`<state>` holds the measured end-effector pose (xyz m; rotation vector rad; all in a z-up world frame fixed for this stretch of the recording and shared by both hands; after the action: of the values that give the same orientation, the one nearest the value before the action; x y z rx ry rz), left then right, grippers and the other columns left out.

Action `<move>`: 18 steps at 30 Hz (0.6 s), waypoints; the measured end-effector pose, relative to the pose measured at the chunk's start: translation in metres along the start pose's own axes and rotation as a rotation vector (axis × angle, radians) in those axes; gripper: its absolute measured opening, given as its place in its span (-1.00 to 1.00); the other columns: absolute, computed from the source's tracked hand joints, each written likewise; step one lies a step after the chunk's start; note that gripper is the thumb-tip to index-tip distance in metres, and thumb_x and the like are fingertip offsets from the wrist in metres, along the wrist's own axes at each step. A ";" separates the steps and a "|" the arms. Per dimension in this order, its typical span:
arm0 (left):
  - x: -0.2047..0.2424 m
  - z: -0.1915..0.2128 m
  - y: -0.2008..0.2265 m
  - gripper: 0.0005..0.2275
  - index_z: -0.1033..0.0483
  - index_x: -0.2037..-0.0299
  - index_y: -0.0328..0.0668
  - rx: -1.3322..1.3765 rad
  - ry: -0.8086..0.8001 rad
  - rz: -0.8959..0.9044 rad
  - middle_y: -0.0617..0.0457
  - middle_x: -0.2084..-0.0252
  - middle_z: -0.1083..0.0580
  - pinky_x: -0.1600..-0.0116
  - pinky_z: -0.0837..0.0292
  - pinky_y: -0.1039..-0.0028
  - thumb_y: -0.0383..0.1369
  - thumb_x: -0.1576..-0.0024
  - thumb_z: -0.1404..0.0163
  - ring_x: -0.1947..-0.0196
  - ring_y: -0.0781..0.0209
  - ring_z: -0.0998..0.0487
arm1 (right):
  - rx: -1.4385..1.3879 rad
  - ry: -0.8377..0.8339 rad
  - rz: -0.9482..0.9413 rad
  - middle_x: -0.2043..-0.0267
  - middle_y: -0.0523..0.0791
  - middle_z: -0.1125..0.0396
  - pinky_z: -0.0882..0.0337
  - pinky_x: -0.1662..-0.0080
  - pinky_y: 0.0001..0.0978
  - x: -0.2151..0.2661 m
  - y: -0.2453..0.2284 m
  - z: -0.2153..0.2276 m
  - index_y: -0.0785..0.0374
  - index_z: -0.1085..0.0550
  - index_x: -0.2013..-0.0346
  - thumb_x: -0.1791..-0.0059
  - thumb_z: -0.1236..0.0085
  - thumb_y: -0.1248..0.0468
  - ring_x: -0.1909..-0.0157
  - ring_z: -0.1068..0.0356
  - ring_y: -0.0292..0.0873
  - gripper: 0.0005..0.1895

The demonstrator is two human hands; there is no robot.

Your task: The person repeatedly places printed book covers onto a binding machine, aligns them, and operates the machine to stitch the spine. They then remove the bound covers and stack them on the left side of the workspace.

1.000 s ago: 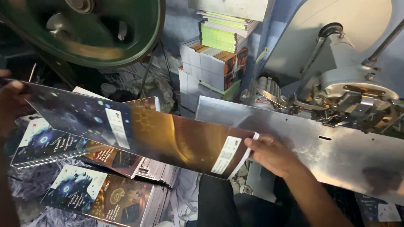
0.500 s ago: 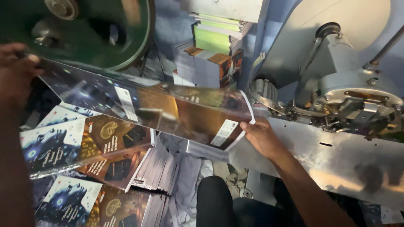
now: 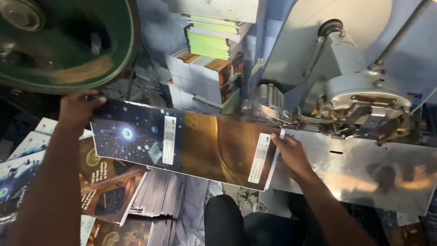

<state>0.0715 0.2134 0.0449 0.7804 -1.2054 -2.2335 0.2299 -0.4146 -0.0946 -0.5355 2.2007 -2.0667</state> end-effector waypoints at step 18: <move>0.014 -0.138 -0.025 -0.58 -0.35 -0.26 -0.55 0.232 -0.227 0.208 -0.19 0.30 -0.50 0.49 -0.59 0.29 -0.41 -0.26 -0.08 0.53 0.12 -0.59 | 0.151 0.139 0.010 0.35 -0.13 -0.48 -0.39 0.45 -0.40 0.006 -0.004 0.106 0.31 -0.59 0.10 0.00 -0.17 0.02 0.45 -0.42 -0.27 -0.60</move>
<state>0.1511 0.1362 -0.0417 0.4662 -1.5983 -2.0758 0.2553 -0.5173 -0.0988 -0.3774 2.0874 -2.3061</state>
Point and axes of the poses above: each hand's wrist, its own x-axis away from the middle knuckle, its own z-axis out of the back of the hand, y = z × x, the point moved 7 cm from there along -x, towards the middle knuckle
